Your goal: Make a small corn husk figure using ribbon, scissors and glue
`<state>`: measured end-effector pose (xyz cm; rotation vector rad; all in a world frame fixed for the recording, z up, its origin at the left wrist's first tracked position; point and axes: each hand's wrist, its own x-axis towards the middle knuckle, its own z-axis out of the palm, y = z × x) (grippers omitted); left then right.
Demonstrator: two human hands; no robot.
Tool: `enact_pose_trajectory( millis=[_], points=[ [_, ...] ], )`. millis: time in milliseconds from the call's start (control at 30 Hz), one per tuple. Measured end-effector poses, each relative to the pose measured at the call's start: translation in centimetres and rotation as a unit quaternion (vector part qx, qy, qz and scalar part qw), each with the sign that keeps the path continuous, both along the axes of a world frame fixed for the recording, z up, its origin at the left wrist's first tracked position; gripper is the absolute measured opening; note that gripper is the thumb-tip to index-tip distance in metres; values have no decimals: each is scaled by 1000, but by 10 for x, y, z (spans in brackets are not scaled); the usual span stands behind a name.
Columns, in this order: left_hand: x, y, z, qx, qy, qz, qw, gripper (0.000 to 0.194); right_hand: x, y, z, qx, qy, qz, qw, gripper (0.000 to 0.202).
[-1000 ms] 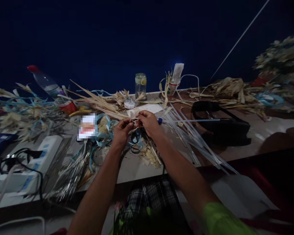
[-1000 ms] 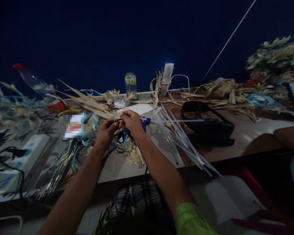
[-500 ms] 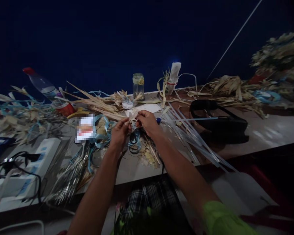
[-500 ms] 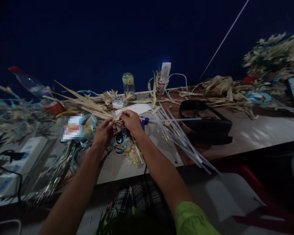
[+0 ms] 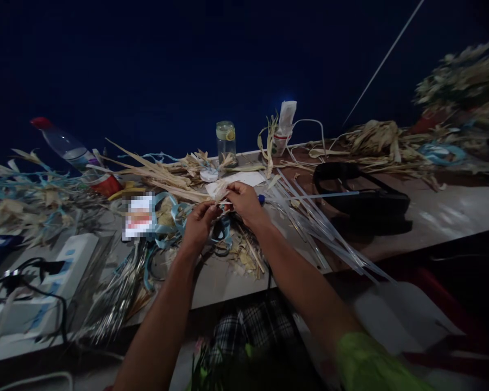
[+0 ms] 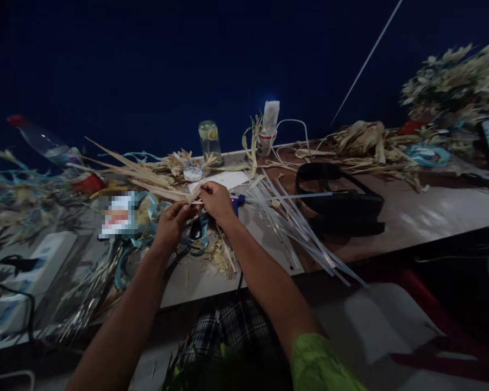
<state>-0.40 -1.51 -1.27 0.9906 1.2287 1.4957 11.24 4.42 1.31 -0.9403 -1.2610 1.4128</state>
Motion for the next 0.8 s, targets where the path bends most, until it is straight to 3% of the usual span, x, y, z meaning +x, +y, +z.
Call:
enact_pose_trajectory(
  millis=[133, 367, 633, 800],
  points=[
    [-1, 0, 0, 13, 19, 0, 1000, 34, 1, 1, 0, 12, -33, 4, 999, 6],
    [-2, 1, 4, 24, -104, -47, 993, 38, 1, -1, 3, 0, 6, 23, 1000, 7],
    [-3, 3, 0, 17, -135, -10, 991, 37, 0, -7, 9, 0, -4, 28, 1000, 6],
    [-3, 2, 3, -2, -155, -51, 987, 36, 0, -5, 7, 9, -11, 28, 999, 5]
  ],
)
